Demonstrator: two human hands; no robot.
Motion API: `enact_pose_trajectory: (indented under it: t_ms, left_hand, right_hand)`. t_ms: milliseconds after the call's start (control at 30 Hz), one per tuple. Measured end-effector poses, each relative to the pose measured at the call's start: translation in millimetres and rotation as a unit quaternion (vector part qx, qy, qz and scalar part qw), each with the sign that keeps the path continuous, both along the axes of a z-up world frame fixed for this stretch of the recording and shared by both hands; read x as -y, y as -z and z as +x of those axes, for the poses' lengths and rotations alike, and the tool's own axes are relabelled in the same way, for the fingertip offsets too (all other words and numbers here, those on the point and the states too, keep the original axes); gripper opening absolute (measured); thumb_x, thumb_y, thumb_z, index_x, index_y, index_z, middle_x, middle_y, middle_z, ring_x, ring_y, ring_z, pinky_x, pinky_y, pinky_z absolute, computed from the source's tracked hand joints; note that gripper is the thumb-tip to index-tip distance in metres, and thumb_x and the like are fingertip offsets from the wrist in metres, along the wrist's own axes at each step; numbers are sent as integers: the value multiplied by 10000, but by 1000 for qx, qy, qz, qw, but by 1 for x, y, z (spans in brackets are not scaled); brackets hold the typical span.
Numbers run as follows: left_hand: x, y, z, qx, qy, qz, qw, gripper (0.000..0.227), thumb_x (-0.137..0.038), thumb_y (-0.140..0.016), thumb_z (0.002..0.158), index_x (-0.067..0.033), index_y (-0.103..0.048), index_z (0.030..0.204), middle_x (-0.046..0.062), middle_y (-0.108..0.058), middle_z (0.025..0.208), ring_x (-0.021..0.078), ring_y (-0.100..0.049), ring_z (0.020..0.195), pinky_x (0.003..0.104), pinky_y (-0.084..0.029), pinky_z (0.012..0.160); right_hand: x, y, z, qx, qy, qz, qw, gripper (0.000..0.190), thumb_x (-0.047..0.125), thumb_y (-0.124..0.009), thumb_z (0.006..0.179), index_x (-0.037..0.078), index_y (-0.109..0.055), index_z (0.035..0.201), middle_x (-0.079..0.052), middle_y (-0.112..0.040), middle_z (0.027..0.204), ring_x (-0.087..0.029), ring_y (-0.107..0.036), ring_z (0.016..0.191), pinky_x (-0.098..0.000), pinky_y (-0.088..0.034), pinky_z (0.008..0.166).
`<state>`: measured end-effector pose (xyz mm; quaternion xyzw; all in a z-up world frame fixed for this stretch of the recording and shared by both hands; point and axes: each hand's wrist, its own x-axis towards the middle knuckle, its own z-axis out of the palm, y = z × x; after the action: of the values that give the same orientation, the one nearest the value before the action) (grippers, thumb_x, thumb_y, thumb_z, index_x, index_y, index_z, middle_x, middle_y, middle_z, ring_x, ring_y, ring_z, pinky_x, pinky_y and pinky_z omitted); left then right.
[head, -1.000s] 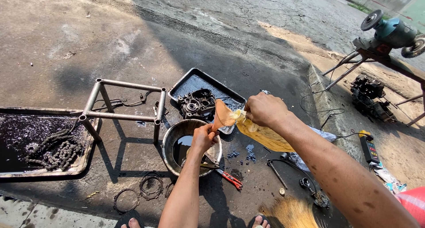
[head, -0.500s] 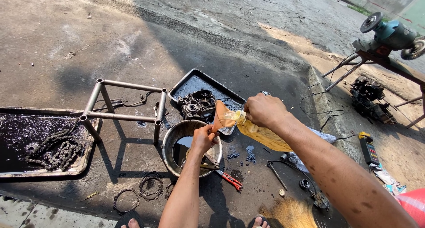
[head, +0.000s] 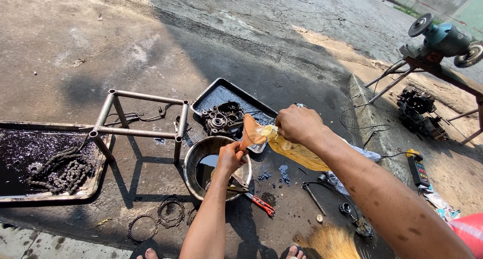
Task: Cleaning motorcycle engine components with a brush and solvent
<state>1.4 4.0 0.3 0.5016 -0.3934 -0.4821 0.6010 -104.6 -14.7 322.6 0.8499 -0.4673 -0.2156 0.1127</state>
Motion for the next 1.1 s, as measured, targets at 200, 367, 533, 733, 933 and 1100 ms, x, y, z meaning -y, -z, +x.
enact_pose_trajectory:
  t_ms: [200,367,533,733,933,1100]
  left_hand:
    - [1,-1,-2,12,-5,2,1000,292,54,-605,907,-6,-714,1171,214,-744,704,211,-717,490,237,-613,445]
    - [-1,-4,-1,-10,-5,-1,1000,317,80,-588,906,17,-703,1195,248,-752,776,233,-729,516,260,-628,470]
    - [-1,-4,1,-4,-2,-7,1000,319,81,-589,905,33,-692,1203,253,-755,792,228,-731,522,255,-628,473]
    - [0,-2,0,0,3,-1,1000,309,66,-607,907,36,-689,1203,238,-745,732,233,-726,511,255,-623,471]
    - [-2,-4,1,25,3,4,1000,295,53,-601,911,17,-704,1184,216,-746,706,216,-723,501,246,-613,456]
    - [1,-4,-1,48,0,8,999,312,41,-610,910,-5,-707,1203,197,-739,663,216,-726,502,247,-609,468]
  right_hand:
    - [1,1,-1,-1,-1,-1,1000,188,292,-704,861,173,-825,943,-191,-776,971,-412,-741,1022,-524,-611,857]
    - [4,3,-4,-3,2,-6,1000,184,302,-703,864,181,-825,929,-190,-777,971,-409,-741,1026,-522,-611,854]
    - [4,3,-4,-5,0,-11,1000,190,297,-709,862,170,-821,949,-188,-777,977,-405,-744,1023,-515,-612,853]
    - [4,6,-3,-8,-3,-12,1000,196,290,-712,865,160,-818,966,-185,-777,973,-395,-748,1016,-509,-613,846]
    - [7,12,-3,-10,-6,-20,1000,183,289,-718,860,169,-822,950,-173,-779,945,-400,-751,996,-508,-616,828]
    - [4,7,-3,-12,-10,-19,1000,171,282,-716,854,171,-824,926,-184,-778,940,-408,-751,992,-519,-617,822]
